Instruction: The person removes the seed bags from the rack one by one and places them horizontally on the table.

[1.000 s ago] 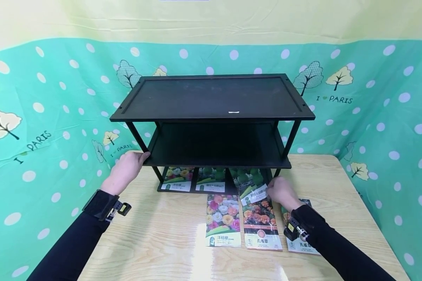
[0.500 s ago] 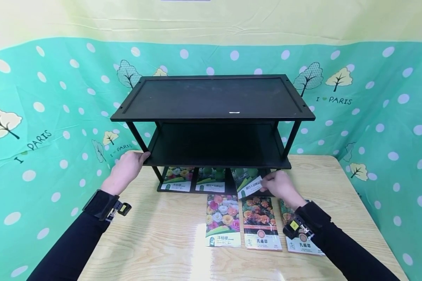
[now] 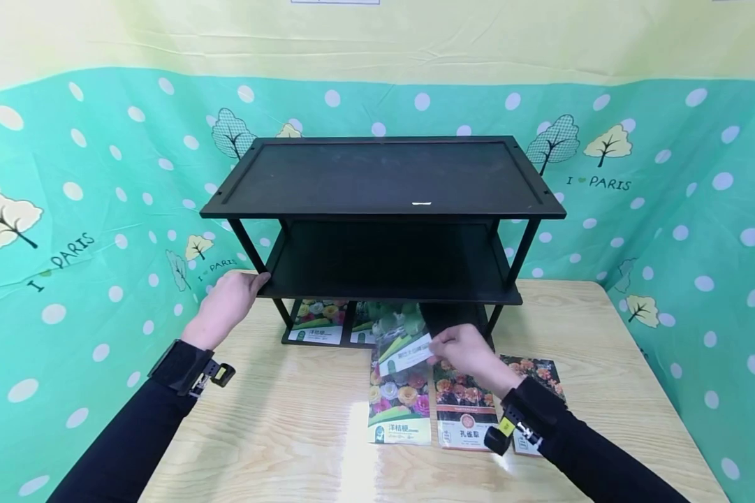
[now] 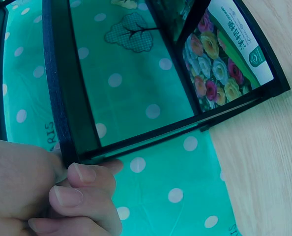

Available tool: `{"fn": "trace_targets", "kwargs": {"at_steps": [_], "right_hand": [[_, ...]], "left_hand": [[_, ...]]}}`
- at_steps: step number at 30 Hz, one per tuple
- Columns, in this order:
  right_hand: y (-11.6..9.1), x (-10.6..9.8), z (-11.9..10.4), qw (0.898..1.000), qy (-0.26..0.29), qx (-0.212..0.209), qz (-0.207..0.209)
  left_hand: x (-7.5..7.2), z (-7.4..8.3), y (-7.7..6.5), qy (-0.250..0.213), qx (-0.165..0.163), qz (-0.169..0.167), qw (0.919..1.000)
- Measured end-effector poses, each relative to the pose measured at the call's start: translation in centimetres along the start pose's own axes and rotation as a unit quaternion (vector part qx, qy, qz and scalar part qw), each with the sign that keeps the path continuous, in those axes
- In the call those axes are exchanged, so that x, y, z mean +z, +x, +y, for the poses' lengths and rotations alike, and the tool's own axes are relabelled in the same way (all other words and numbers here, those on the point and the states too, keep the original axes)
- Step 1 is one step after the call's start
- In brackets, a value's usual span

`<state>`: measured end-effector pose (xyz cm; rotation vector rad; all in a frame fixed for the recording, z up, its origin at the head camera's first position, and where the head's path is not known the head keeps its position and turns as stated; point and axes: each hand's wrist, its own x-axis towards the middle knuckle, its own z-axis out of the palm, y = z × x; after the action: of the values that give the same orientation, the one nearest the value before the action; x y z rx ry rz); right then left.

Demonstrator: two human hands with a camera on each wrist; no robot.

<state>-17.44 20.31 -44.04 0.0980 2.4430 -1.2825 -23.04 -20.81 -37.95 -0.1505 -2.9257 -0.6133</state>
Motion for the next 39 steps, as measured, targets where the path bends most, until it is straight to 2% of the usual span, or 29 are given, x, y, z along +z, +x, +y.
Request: {"fn": "trace_targets", "kwargs": {"at_steps": [6,10,13,15,20,23,26,30,39], "right_hand": [[-0.6,2.8,0.0,0.997,0.045,0.009,-0.054],[-1.2,4.3,0.2,0.987,0.105,0.013,-0.122],[-1.7,5.5,0.5,0.971,0.163,0.038,-0.173],[-1.9,6.4,0.8,0.956,0.2,0.066,-0.207],[-2.5,8.3,1.6,0.917,0.267,0.108,-0.275],[-2.6,9.0,2.0,0.901,0.295,0.118,-0.296],[-2.6,9.5,2.0,0.888,0.317,0.132,-0.306],[-2.5,10.0,1.7,0.882,0.326,0.147,-0.306],[-2.0,11.5,1.0,0.892,0.304,0.143,-0.303]], "left_hand": [[0.1,-0.1,0.0,-0.005,-0.001,0.003,1.0],[0.1,-0.1,-0.1,0.001,0.016,0.01,0.9998],[0.1,-0.1,-0.1,0.011,0.034,0.019,0.9992],[0.1,-0.2,-0.1,0.017,0.045,0.02,0.9986],[0.1,-0.3,-0.1,0.008,0.04,0.005,0.9992],[0.2,-0.3,-0.1,-0.002,0.028,-0.002,0.9996],[0.3,-0.4,0.0,-0.016,0.012,-0.008,0.9998],[0.2,-0.4,0.1,-0.024,0.003,-0.014,0.9996],[0.1,-0.2,0.2,-0.011,0.017,-0.001,0.9998]]}}
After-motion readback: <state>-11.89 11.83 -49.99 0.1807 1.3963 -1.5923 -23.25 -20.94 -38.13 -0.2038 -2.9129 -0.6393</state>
